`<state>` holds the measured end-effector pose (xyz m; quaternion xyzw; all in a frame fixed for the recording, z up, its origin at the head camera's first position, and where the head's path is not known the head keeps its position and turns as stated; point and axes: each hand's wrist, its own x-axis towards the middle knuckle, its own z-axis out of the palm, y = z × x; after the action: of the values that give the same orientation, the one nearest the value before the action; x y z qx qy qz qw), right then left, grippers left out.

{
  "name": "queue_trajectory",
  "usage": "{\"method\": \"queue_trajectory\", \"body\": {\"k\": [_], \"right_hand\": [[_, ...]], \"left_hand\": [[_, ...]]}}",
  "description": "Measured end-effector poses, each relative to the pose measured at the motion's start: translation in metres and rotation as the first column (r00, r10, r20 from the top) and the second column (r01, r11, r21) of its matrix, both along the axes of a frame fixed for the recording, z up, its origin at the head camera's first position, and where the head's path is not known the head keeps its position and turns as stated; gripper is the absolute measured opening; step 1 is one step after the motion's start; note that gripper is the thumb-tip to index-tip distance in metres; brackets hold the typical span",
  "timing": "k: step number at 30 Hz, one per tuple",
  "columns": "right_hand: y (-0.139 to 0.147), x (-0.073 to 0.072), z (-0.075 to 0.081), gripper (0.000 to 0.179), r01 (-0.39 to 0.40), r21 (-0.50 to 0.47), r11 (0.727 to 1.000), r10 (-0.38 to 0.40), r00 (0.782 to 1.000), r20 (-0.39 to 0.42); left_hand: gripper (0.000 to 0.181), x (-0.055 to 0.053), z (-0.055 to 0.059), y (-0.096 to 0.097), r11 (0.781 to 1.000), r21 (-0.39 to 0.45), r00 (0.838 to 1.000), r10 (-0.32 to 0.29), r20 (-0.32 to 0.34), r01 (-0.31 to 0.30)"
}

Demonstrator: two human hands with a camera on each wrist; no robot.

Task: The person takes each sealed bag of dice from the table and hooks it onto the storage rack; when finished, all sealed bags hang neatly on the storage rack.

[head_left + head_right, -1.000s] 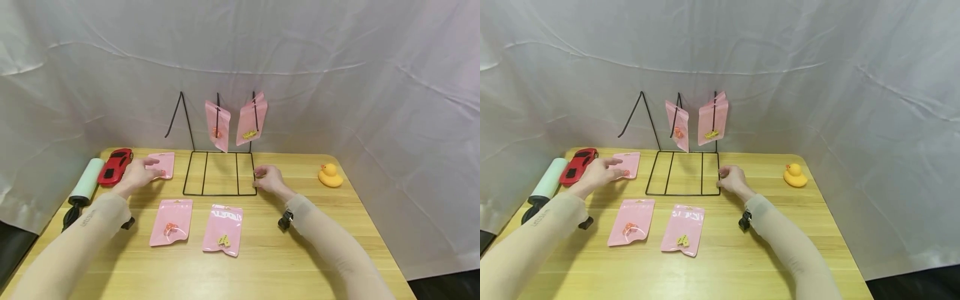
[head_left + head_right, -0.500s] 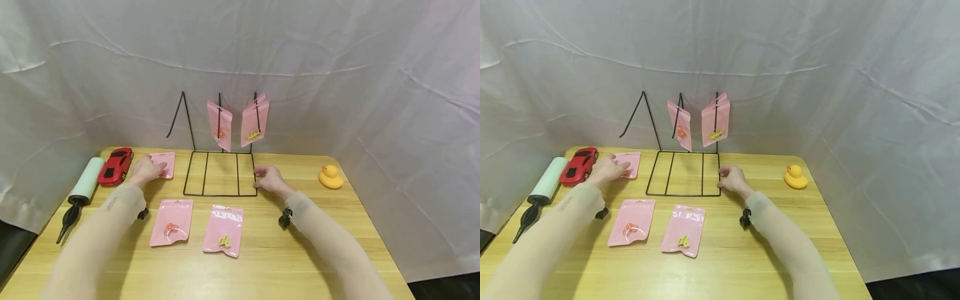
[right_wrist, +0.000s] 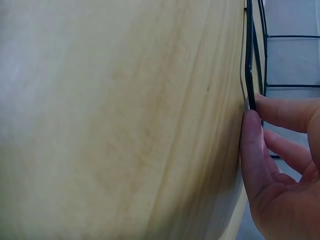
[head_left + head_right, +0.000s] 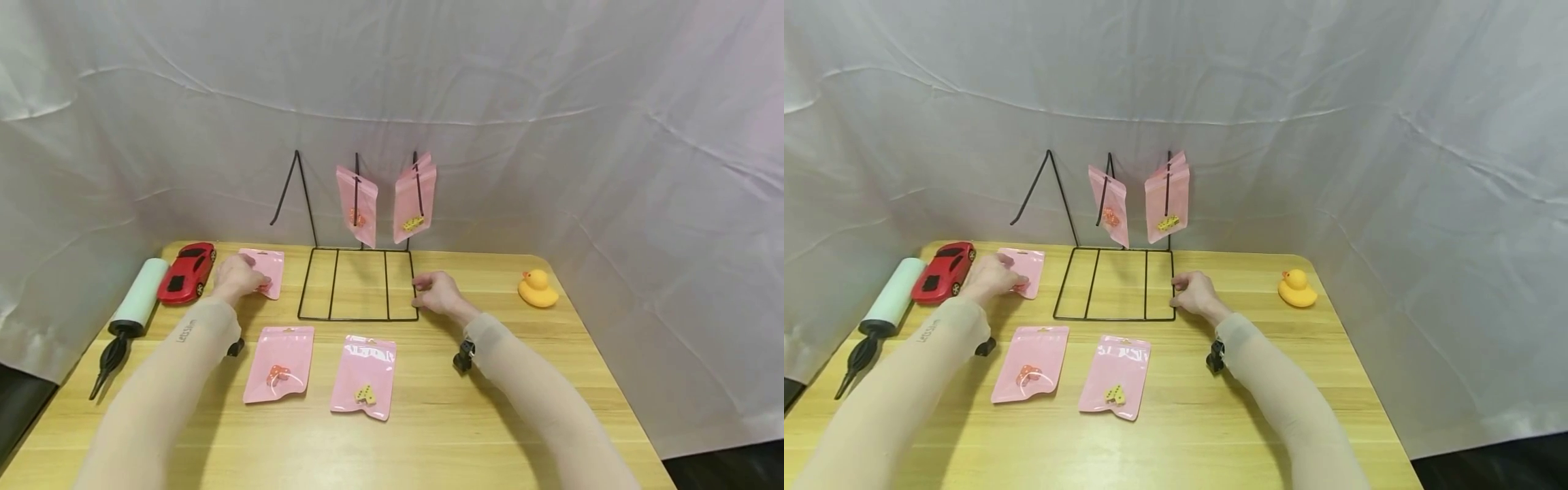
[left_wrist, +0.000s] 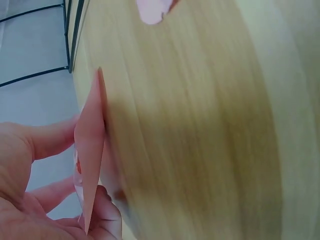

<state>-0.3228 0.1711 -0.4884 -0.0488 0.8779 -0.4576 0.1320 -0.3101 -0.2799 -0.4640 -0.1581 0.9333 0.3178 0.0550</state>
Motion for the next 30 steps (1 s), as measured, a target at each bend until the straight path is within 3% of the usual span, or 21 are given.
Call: {"method": "queue_trajectory", "body": {"k": [6, 10, 23, 26, 30], "right_hand": [[-0.002, 0.002, -0.002, 0.06, -0.005, 0.03, 1.0, 0.006, 0.999, -0.039], [-0.003, 0.003, -0.003, 0.058, -0.003, 0.037, 0.999, 0.005, 0.999, -0.051], [-0.003, 0.002, -0.005, 0.057, -0.002, 0.047, 0.999, 0.005, 0.999, -0.051], [-0.002, 0.002, -0.004, 0.057, -0.005, 0.05, 0.999, 0.008, 0.999, -0.054], [-0.002, 0.002, -0.003, 0.059, -0.011, 0.038, 0.999, 0.012, 0.999, -0.049]], "left_hand": [[0.059, 0.002, 0.001, -0.002, 0.999, -0.003, 0.997, 0.04, -0.071, -0.04], [0.051, 0.009, 0.006, -0.004, 0.995, 0.065, 0.99, 0.078, -0.117, -0.07], [0.048, 0.034, 0.028, -0.006, 0.997, 0.078, 0.962, -0.008, -0.275, 0.03], [0.045, 0.04, 0.034, -0.004, 0.998, 0.05, 0.946, -0.027, -0.324, 0.045], [0.039, 0.049, 0.037, -0.001, 0.998, 0.01, 0.905, -0.054, -0.421, 0.065]]}}
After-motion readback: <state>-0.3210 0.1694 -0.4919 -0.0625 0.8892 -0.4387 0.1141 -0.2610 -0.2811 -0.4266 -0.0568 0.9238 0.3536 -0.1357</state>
